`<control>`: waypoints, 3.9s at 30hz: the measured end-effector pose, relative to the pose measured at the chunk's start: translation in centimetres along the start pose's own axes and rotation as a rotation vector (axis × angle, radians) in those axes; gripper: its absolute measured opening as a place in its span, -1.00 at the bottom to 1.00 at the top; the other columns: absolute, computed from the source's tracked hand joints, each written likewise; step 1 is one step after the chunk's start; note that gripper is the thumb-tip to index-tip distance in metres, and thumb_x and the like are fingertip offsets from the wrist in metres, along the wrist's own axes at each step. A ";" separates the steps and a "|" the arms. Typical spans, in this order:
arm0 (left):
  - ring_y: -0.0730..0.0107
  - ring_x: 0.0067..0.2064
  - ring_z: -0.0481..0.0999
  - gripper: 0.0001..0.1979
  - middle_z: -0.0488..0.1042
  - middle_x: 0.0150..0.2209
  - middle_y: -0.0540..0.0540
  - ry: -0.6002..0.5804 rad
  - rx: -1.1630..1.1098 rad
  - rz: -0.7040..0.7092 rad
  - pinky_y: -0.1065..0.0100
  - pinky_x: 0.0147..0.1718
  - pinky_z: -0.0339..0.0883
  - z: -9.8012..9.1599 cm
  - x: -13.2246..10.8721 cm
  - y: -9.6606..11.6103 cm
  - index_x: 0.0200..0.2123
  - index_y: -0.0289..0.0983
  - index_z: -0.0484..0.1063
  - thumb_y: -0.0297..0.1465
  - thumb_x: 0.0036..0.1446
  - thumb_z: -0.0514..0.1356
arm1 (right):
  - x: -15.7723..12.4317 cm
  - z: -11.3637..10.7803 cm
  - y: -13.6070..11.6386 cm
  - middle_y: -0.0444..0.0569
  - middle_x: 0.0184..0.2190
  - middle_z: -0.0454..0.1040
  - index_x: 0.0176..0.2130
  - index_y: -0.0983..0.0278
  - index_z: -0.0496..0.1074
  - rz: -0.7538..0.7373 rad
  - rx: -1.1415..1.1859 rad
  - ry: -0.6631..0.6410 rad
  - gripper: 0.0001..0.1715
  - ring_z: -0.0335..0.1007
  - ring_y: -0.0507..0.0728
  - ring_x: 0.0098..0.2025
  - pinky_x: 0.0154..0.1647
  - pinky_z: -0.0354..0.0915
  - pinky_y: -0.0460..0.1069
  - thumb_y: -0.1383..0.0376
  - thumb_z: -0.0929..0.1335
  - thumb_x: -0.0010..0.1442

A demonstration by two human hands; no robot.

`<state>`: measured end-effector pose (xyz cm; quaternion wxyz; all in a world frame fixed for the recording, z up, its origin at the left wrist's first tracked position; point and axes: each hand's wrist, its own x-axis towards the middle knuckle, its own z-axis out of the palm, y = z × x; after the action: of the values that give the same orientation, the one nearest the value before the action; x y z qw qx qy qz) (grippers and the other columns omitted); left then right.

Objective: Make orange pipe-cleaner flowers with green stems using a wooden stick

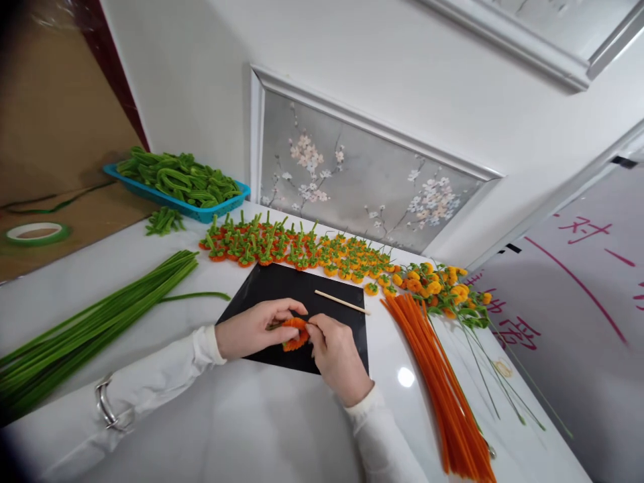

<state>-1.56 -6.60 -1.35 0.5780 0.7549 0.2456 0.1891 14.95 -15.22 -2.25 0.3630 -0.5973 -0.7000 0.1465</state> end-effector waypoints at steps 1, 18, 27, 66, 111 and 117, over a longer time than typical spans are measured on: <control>0.46 -0.42 0.42 -0.65 0.50 -0.33 -0.10 -0.020 -0.088 -0.044 0.46 -0.48 0.23 -0.1 0.1 0.0 -0.11 -0.33 0.32 -0.24 0.09 0.14 | 0.1 0.1 0.2 -0.14 -0.60 0.37 -0.37 0.27 0.39 0.003 -0.019 0.024 -0.73 0.31 0.03 -0.55 -0.50 0.22 -0.11 0.31 0.18 0.27; 0.68 -0.73 0.13 -0.65 0.33 -0.56 0.03 -0.285 -0.624 -0.472 0.61 -0.80 -0.33 -0.1 0.1 -0.1 -0.38 -0.28 0.24 -0.12 -0.01 0.24 | 0.0 0.5 -0.3 -0.21 -0.58 0.26 -0.40 0.23 0.24 -0.059 -0.001 0.016 -0.81 0.22 -0.01 -0.55 -0.50 0.13 -0.12 0.28 0.19 0.26; 0.69 -0.73 -0.09 -0.53 0.11 -0.65 0.17 -0.084 -0.407 -0.386 0.59 -0.79 -0.33 1.5 0.0 0.1 -0.32 -0.22 0.19 0.09 0.03 0.04 | 0.0 -1.1 1.2 -0.11 -0.54 0.34 -0.35 0.24 0.27 -0.102 -0.206 0.071 -0.80 0.29 0.05 -0.52 -0.47 0.15 -0.09 0.31 0.15 0.28; 0.19 -0.20 0.54 -0.40 0.50 -0.15 -0.27 -0.193 -0.612 -0.364 0.19 -0.15 0.28 -0.9 0.1 0.9 0.06 -0.28 0.22 0.00 0.08 0.09 | 0.1 -2.2 0.9 -0.23 -0.64 0.22 -0.43 0.23 0.22 0.050 0.014 0.136 -0.78 0.14 -0.02 -0.60 -0.55 0.09 -0.12 0.24 0.21 0.25; 0.72 -0.69 -0.05 -0.59 0.29 -0.58 0.08 -0.060 -0.419 -0.177 0.57 -0.76 -0.20 1.1 -0.1 1.4 -0.43 -0.30 0.23 -0.04 0.00 0.17 | -0.6 -1.5 -0.8 -0.04 -0.35 0.43 -0.27 0.24 0.38 -0.174 -0.292 0.172 -0.77 0.37 0.06 -0.34 -0.31 0.24 -0.08 0.34 0.17 0.30; 0.76 -0.70 -0.10 -0.60 0.30 -0.56 0.08 -0.125 -0.552 -0.187 0.58 -0.77 -0.27 1.1 -0.3 1.6 -0.34 -0.32 0.26 -0.08 0.02 0.19 | -0.3 -1.7 -0.8 -0.09 -0.40 0.45 -0.23 0.19 0.44 -0.135 -0.020 0.124 -0.83 0.32 0.04 -0.44 -0.46 0.20 -0.08 0.28 0.26 0.25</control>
<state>-0.95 -7.95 -0.12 0.7903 0.5535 0.2174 0.1478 15.58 -16.10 -0.68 0.4087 -0.5602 -0.7163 0.0778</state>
